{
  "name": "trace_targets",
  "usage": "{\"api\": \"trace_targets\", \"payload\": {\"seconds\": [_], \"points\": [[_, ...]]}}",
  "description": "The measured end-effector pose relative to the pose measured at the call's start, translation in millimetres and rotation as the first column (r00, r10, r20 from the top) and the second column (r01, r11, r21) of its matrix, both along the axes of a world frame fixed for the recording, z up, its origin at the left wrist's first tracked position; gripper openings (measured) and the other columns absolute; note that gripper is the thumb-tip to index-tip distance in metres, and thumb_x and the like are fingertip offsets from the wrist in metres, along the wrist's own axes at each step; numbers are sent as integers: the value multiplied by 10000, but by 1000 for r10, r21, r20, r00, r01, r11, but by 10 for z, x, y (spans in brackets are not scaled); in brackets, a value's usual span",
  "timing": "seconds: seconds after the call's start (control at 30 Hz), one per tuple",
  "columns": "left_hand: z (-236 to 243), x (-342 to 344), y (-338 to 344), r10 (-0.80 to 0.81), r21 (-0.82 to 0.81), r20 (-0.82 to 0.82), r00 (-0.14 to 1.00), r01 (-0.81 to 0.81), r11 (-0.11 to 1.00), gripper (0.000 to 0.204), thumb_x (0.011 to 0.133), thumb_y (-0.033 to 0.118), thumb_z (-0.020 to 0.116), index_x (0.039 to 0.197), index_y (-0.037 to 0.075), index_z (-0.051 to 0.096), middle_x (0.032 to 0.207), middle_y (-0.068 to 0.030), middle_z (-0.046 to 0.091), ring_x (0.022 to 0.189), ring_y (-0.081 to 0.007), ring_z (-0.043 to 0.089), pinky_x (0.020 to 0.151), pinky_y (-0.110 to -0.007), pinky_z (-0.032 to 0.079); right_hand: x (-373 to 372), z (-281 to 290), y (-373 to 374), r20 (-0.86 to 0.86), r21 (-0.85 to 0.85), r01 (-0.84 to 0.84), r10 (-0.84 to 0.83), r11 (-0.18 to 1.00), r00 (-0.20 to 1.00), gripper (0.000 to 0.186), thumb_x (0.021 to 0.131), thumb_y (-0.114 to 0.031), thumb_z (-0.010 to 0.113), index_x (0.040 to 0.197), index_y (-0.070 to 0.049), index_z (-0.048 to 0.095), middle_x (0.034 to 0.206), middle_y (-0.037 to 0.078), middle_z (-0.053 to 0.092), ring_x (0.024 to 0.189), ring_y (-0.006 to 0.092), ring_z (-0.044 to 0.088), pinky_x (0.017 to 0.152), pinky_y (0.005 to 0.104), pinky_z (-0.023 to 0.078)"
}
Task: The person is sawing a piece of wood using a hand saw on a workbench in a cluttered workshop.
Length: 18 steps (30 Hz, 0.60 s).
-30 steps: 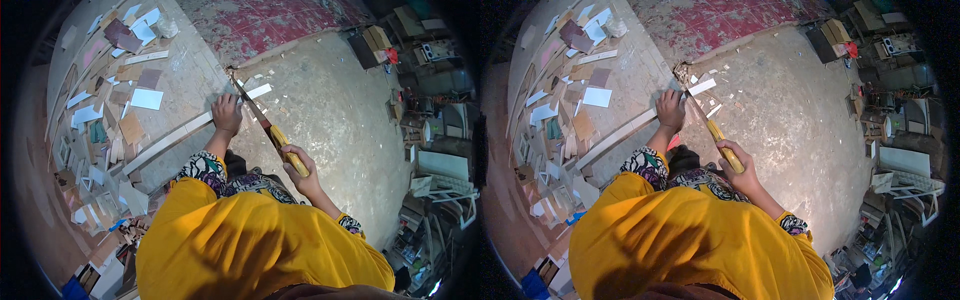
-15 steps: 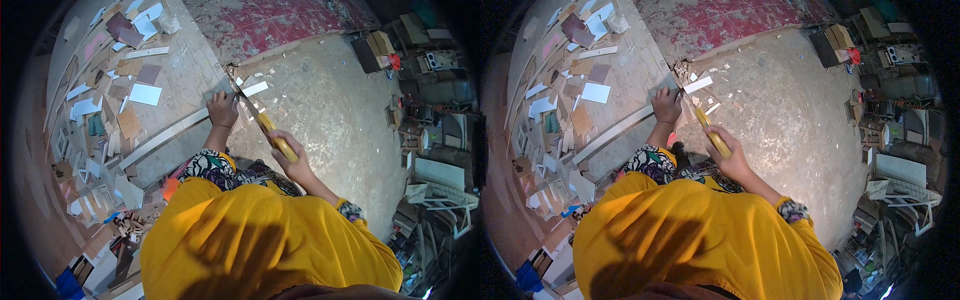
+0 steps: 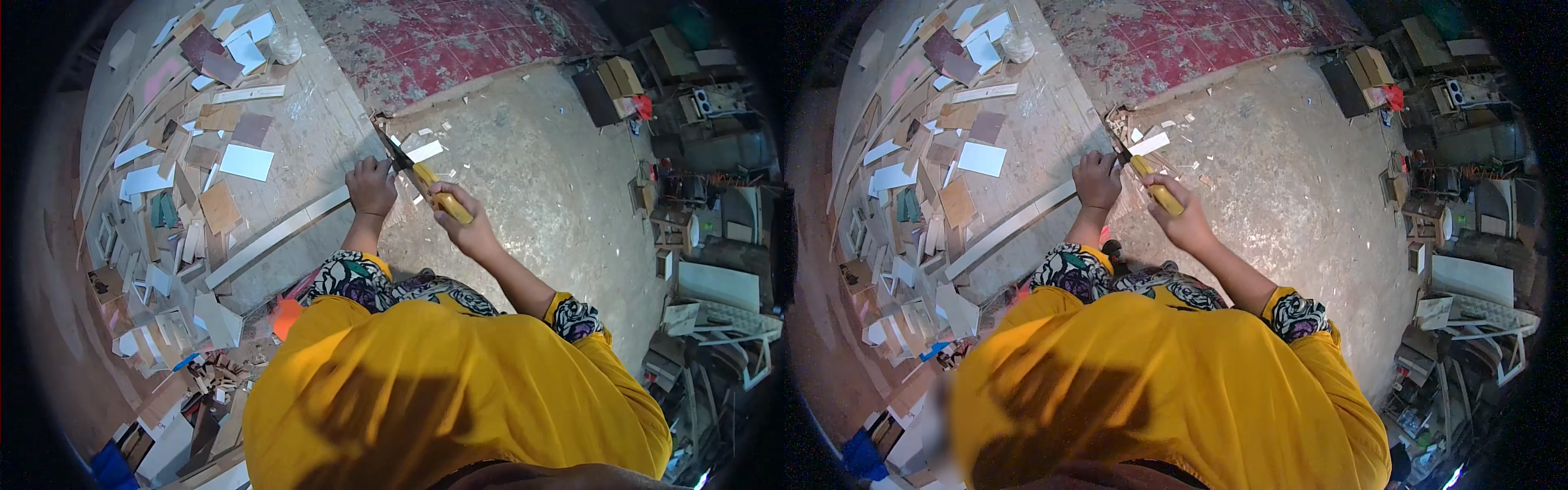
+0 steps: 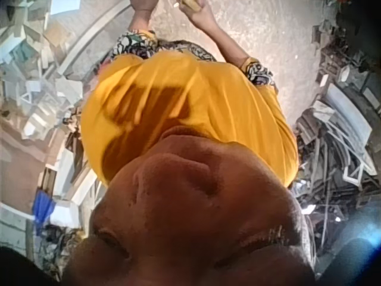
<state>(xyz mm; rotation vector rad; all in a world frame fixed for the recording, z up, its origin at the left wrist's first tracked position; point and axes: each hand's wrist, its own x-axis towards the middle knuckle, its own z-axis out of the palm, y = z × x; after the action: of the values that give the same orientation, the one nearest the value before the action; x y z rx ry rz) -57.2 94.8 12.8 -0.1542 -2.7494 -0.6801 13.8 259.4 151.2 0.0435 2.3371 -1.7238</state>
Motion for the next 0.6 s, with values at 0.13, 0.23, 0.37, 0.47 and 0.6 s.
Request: {"api": "trace_targets", "payload": {"seconds": [0.13,0.23,0.37,0.47,0.6], "points": [[-6,-38,-17,-22,-21,38,999,23,1000,242,675,214,712,901,165,641,875,-16,526,900,-221,507,740,-397,365,111,112,-18,-109,10,-10,11,1000,994,342,790,24,581,1121,-49,536,1064,90,580,1004,147,533,890,262,400],[-3,-71,-19,20,-18,26,999,-20,1000,213,693,208,684,897,170,639,876,-36,520,903,-241,512,745,-401,373,463,479,152,-23,32,-91,92,995,995,348,793,46,553,1127,-49,534,1062,83,574,995,145,526,880,260,394],[-32,-72,-73,25,9,-43,999,-25,1000,214,698,209,683,906,175,645,877,-36,519,910,-242,509,744,-394,370,655,523,292,46,-10,-12,12,1000,999,351,792,52,535,1128,-50,534,1054,77,570,979,143,520,874,260,389],[-65,-121,-57,28,-13,11,1000,-28,1000,262,692,233,692,946,184,653,889,-27,524,919,-234,508,760,-389,382,550,617,287,39,12,-22,22,1000,999,346,796,24,549,1131,-61,539,1059,79,570,973,147,521,883,275,393],[-36,-119,-55,-6,-12,48,999,6,1000,271,693,236,692,956,185,653,894,-26,525,921,-235,507,759,-394,389,140,430,169,-49,84,-30,35,996,998,333,795,9,565,1118,-70,547,1056,80,579,975,151,529,883,278,403]]}}
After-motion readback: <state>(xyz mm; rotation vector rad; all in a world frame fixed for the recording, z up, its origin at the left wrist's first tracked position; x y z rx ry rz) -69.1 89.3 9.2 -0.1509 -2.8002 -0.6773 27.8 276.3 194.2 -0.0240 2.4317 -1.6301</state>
